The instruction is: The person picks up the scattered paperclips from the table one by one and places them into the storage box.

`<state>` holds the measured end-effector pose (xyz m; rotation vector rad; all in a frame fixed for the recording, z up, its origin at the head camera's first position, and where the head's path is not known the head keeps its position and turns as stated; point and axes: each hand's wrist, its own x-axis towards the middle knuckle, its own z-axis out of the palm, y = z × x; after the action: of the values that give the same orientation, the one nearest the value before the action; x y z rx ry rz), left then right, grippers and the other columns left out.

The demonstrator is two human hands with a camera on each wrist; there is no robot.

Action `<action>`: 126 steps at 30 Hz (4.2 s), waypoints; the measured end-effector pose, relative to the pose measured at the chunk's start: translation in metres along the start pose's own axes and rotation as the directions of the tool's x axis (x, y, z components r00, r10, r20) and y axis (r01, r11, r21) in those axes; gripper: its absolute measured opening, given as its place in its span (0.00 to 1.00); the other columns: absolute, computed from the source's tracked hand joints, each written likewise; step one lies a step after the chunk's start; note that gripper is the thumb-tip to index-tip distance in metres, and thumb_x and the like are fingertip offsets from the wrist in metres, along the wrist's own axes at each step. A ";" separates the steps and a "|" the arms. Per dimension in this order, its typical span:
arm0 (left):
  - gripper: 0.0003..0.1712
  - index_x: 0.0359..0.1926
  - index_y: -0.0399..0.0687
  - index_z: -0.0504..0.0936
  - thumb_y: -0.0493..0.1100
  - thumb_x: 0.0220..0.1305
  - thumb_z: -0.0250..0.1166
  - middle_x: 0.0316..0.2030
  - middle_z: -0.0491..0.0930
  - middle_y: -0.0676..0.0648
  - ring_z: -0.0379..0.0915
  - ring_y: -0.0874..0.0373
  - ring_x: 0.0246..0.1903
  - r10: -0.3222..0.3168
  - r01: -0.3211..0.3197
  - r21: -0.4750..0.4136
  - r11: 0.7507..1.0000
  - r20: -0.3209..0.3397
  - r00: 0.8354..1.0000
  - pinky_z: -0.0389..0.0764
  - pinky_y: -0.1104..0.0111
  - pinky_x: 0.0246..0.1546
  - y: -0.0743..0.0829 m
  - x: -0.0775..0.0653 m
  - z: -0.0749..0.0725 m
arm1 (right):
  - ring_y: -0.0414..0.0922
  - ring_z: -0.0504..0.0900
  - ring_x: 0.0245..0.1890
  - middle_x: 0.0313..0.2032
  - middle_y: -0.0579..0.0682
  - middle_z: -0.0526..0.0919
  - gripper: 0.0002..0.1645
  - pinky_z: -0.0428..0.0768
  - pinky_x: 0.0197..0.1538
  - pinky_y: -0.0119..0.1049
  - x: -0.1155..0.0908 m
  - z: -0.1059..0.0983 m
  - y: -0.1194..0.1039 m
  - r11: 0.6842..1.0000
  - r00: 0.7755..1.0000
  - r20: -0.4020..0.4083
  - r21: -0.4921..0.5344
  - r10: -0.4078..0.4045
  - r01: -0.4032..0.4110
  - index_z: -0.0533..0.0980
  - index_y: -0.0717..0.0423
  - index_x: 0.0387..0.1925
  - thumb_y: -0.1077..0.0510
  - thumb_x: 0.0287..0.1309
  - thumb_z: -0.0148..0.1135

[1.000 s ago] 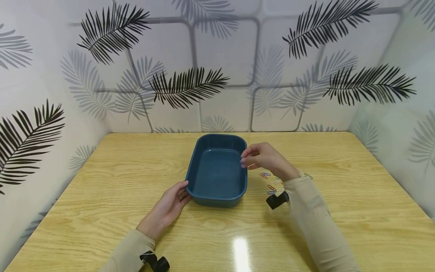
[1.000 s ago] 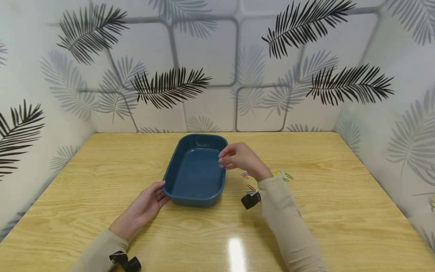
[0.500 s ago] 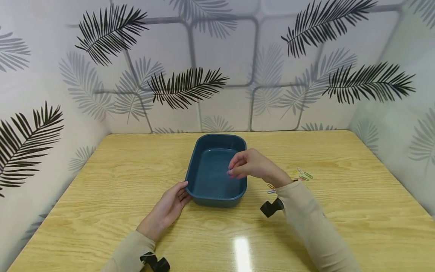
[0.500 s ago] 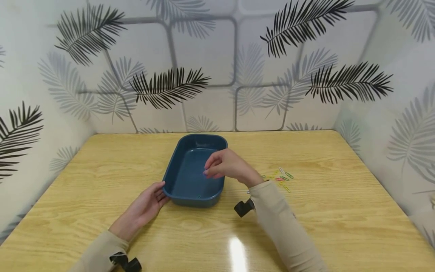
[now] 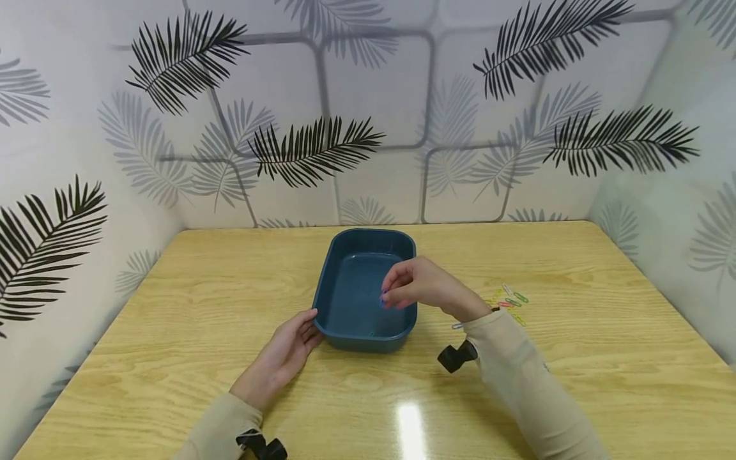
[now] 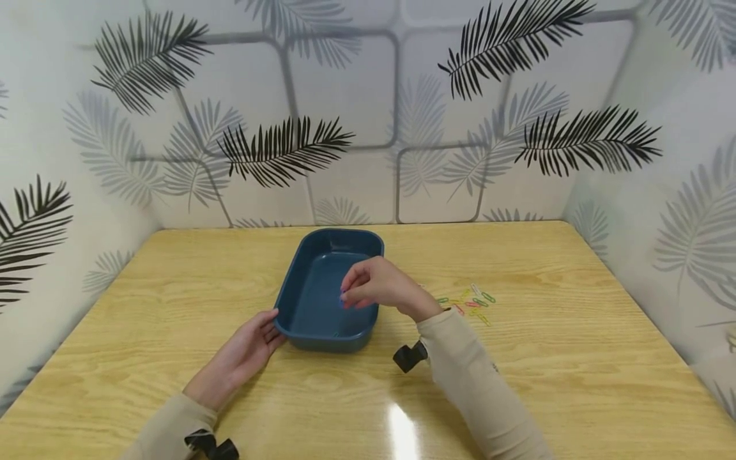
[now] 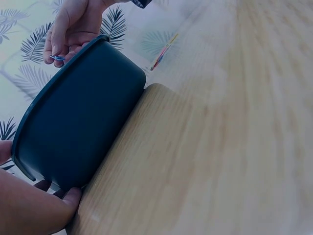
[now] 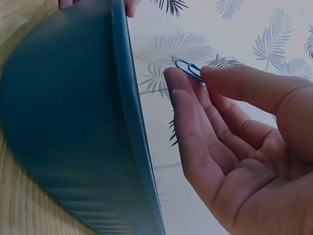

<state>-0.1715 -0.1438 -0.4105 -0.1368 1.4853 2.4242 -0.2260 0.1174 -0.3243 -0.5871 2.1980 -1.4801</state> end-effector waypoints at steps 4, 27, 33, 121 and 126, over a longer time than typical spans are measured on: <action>0.29 0.69 0.27 0.55 0.39 0.74 0.48 0.64 0.62 0.36 0.56 0.49 0.64 -0.001 0.001 0.009 1.000 -0.009 1.000 0.58 0.62 0.66 0.000 0.000 0.000 | 0.48 0.85 0.36 0.32 0.54 0.85 0.04 0.84 0.42 0.42 0.000 0.002 0.002 1.000 1.000 0.004 0.001 -0.011 0.011 0.78 0.66 0.35 0.67 0.59 0.63; 0.28 0.67 0.27 0.58 0.39 0.73 0.49 0.57 0.71 0.43 0.66 0.56 0.56 0.006 -0.005 0.027 1.000 -0.028 1.000 0.61 0.63 0.64 -0.002 -0.002 -0.003 | 0.48 0.84 0.39 0.37 0.54 0.84 0.13 0.83 0.44 0.45 -0.003 0.007 0.009 1.000 0.999 0.028 -0.016 -0.016 0.017 0.76 0.70 0.43 0.64 0.61 0.63; 0.28 0.67 0.27 0.58 0.39 0.73 0.49 0.58 0.70 0.42 0.64 0.53 0.58 0.018 -0.018 0.025 1.000 -0.024 1.000 0.60 0.62 0.65 -0.003 0.000 -0.002 | 0.48 0.85 0.38 0.37 0.58 0.84 0.13 0.82 0.44 0.48 -0.011 0.011 0.006 0.997 0.997 0.012 -0.032 -0.071 0.071 0.77 0.68 0.44 0.62 0.61 0.64; 0.28 0.67 0.26 0.58 0.39 0.73 0.49 0.60 0.68 0.39 0.64 0.55 0.58 0.027 -0.026 0.042 0.999 -0.013 1.000 0.60 0.62 0.65 -0.003 0.000 -0.002 | 0.40 0.77 0.28 0.31 0.51 0.78 0.11 0.82 0.33 0.36 -0.071 -0.155 0.117 0.899 0.926 -0.166 -0.234 0.338 -0.370 0.73 0.74 0.42 0.67 0.61 0.58; 0.28 0.68 0.26 0.56 0.39 0.73 0.48 0.62 0.65 0.38 0.61 0.53 0.60 0.023 -0.022 0.038 0.999 -0.018 1.000 0.59 0.62 0.65 -0.003 0.000 -0.002 | 0.43 0.80 0.32 0.34 0.53 0.78 0.13 0.83 0.37 0.39 -0.067 -0.153 0.116 0.933 0.938 -0.160 -0.148 0.306 -0.329 0.71 0.73 0.44 0.66 0.62 0.57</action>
<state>-0.1705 -0.1439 -0.4141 -0.1349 1.5480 2.4165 -0.2700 0.3100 -0.3729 -0.1701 2.4044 -1.1986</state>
